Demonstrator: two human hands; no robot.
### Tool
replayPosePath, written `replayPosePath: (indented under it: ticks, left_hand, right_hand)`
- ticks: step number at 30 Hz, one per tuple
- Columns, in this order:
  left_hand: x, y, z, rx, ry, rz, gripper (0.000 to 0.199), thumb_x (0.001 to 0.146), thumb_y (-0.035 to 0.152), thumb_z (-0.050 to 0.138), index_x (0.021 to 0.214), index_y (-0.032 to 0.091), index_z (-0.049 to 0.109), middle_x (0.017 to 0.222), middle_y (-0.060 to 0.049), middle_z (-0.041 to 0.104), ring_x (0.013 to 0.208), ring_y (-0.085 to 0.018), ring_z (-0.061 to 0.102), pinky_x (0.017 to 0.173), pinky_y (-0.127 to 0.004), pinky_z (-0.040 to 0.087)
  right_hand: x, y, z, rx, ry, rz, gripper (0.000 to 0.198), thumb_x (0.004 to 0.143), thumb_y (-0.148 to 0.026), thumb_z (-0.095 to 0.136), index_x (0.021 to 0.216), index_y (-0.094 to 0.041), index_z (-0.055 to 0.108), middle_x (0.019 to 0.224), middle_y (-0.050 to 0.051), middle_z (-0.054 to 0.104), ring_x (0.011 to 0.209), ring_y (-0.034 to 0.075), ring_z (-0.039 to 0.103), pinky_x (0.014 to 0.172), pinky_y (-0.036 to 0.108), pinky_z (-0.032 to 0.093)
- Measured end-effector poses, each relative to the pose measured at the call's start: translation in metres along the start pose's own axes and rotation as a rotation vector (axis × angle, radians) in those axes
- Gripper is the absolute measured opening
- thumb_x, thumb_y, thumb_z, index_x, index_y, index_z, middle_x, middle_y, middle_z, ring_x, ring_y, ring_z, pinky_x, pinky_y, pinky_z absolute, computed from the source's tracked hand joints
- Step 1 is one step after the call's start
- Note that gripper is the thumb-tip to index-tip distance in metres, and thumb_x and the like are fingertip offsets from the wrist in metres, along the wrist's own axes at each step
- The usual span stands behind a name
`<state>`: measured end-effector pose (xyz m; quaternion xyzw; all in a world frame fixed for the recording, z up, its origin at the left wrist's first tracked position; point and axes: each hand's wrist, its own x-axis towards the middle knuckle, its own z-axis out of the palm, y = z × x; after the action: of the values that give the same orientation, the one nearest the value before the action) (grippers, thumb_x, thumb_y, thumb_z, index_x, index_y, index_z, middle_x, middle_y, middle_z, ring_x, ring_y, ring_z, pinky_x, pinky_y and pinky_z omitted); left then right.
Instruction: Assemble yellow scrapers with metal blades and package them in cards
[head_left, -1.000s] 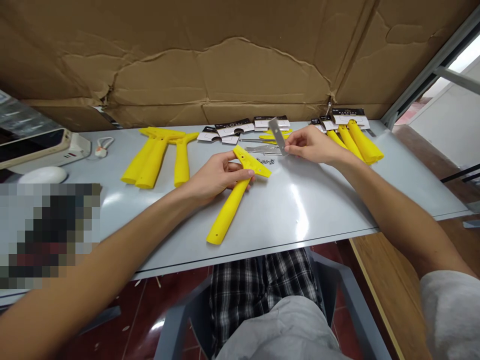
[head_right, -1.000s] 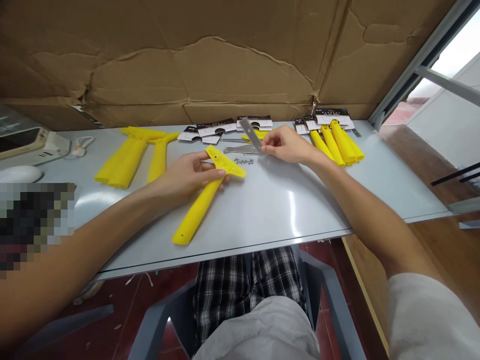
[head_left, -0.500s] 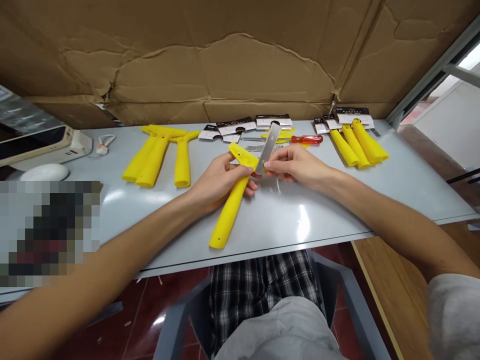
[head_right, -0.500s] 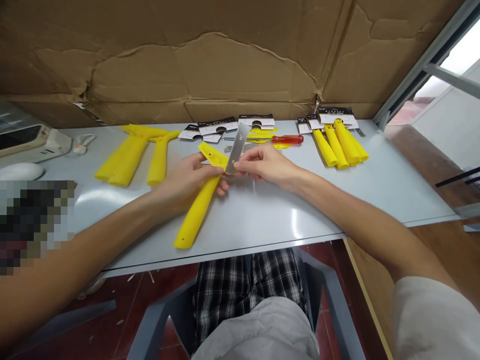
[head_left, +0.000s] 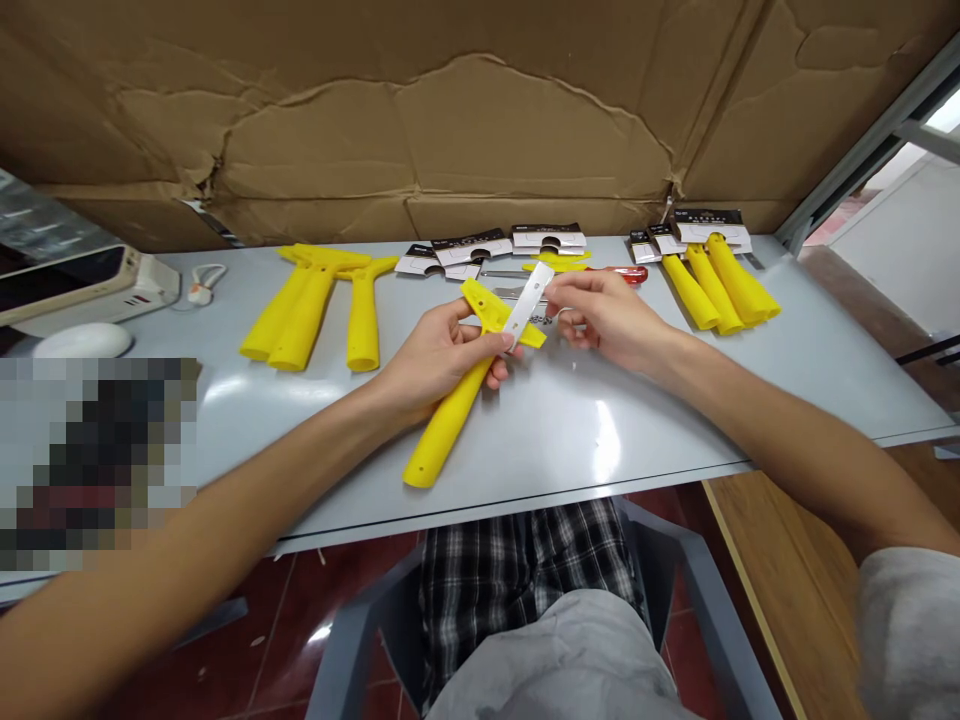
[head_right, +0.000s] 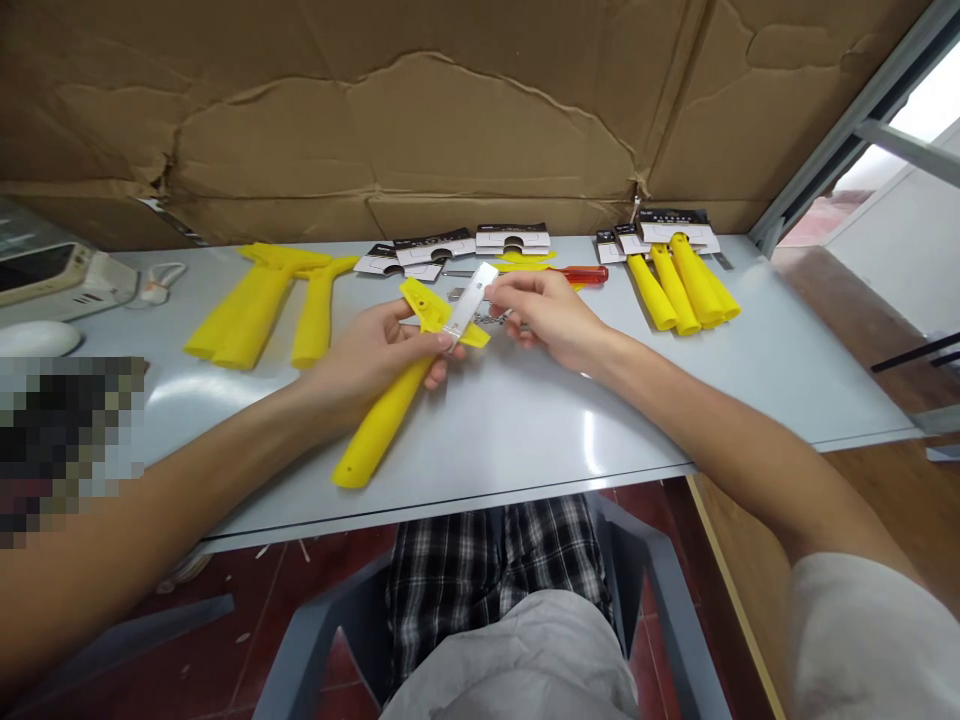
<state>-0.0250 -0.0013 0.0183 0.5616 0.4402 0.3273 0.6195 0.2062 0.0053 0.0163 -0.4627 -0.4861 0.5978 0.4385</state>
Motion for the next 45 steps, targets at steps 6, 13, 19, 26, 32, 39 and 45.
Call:
replayPosePath:
  ticks: [6,13,19,26,32,39,45]
  left_hand:
    - [-0.001,0.004,-0.001,0.061,-0.056,-0.014,0.039,0.086,0.034,0.094,0.111,0.017,0.069,0.086,-0.007,0.084,0.058,-0.014,0.067,0.06,-0.03,0.059]
    - [-0.001,0.004,0.0,0.074,-0.042,-0.019,0.041,0.085,0.036,0.096,0.107,0.018,0.067,0.081,-0.005,0.081,0.057,-0.014,0.066,0.059,-0.03,0.059]
    - [0.001,0.003,0.0,0.078,-0.021,-0.009,0.04,0.085,0.036,0.094,0.109,0.018,0.068,0.085,-0.007,0.083,0.056,-0.015,0.067,0.057,-0.031,0.059]
    - [0.0,0.003,0.0,0.048,-0.025,-0.02,0.047,0.079,0.037,0.099,0.108,0.017,0.067,0.083,-0.006,0.082,0.055,-0.014,0.066,0.057,-0.03,0.058]
    - [0.003,0.002,-0.001,-0.019,-0.024,-0.034,0.049,0.078,0.034,0.1,0.11,0.016,0.068,0.083,-0.006,0.081,0.054,-0.013,0.064,0.055,-0.027,0.055]
    - [0.009,-0.006,-0.003,-0.128,0.016,-0.004,0.031,0.099,0.043,0.085,0.103,0.017,0.067,0.083,-0.006,0.079,0.053,-0.011,0.065,0.05,-0.022,0.053]
    - [0.008,-0.003,0.0,-0.113,0.03,-0.019,0.02,0.109,0.034,0.071,0.101,0.016,0.066,0.08,-0.007,0.079,0.048,-0.011,0.063,0.045,-0.021,0.052]
  right_hand:
    - [0.006,-0.004,-0.012,0.027,0.038,-0.027,0.028,0.086,-0.031,0.091,0.094,-0.017,0.069,0.099,0.005,0.071,0.065,0.009,0.055,0.051,0.025,0.036]
    - [0.006,-0.005,-0.013,-0.041,0.046,-0.031,0.036,0.081,-0.039,0.095,0.089,-0.018,0.067,0.09,0.004,0.068,0.067,0.009,0.053,0.051,0.025,0.034]
    - [0.008,-0.004,-0.016,-0.076,0.043,-0.017,0.036,0.086,-0.039,0.093,0.088,-0.018,0.064,0.084,0.003,0.062,0.065,0.01,0.053,0.053,0.026,0.036]
    - [0.008,-0.001,-0.016,-0.217,0.047,-0.127,0.034,0.092,-0.031,0.083,0.122,-0.022,0.072,0.115,0.009,0.073,0.077,0.014,0.062,0.056,0.027,0.046]
    - [0.006,-0.007,-0.028,-0.676,-0.115,-0.511,0.024,0.092,-0.036,0.083,0.111,-0.022,0.083,0.128,0.011,0.075,0.102,0.021,0.069,0.074,0.032,0.056]
    - [0.008,-0.01,-0.04,-0.929,0.026,-0.606,0.029,0.106,-0.043,0.068,0.112,-0.019,0.083,0.096,0.008,0.08,0.084,0.018,0.07,0.084,0.032,0.054]
    - [0.011,-0.003,-0.041,-0.901,-0.057,-0.583,0.044,0.111,-0.048,0.06,0.083,-0.016,0.069,0.065,0.002,0.068,0.059,0.011,0.058,0.071,0.028,0.049]
